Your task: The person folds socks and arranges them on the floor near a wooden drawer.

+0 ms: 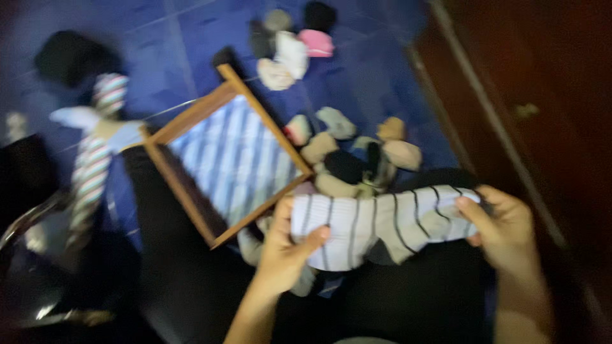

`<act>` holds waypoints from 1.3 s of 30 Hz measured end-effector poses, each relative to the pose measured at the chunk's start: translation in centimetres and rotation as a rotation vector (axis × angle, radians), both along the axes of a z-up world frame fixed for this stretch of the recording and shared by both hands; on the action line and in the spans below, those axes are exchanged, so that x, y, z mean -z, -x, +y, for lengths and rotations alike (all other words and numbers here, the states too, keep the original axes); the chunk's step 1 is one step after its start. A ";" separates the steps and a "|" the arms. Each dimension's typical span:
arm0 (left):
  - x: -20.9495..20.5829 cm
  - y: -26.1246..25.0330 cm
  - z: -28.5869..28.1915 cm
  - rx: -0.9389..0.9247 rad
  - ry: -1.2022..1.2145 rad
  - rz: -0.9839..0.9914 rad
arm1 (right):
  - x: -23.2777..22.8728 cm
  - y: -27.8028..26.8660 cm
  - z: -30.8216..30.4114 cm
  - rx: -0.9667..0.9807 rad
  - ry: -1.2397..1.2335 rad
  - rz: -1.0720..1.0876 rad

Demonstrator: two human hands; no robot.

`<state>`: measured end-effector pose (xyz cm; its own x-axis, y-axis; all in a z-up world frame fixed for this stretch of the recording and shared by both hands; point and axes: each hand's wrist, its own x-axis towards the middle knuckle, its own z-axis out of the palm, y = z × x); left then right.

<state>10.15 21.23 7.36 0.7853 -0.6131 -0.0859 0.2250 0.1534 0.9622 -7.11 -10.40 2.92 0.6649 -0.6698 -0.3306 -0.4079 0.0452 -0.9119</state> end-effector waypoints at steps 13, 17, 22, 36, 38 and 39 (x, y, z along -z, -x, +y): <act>3.0 8.5 -11.6 0.301 -0.406 -1.038 | 3.7 6.3 -2.8 0.173 0.408 0.097; 4.7 10.1 -12.3 0.329 -0.470 -1.155 | 4.1 6.4 -3.7 0.253 0.427 0.082; 3.9 10.3 -10.9 0.434 -0.392 -0.846 | 1.7 3.8 -3.0 0.150 -0.070 -0.060; 8.4 4.7 -7.9 0.362 -0.603 -0.051 | 3.5 6.1 -3.0 -0.019 0.379 0.238; 8.9 5.4 -7.2 0.352 -0.322 0.171 | 3.4 6.9 -3.2 -0.014 0.415 0.203; 9.1 5.7 -7.1 0.346 -0.181 0.279 | 3.4 7.4 -3.4 -0.007 0.375 0.238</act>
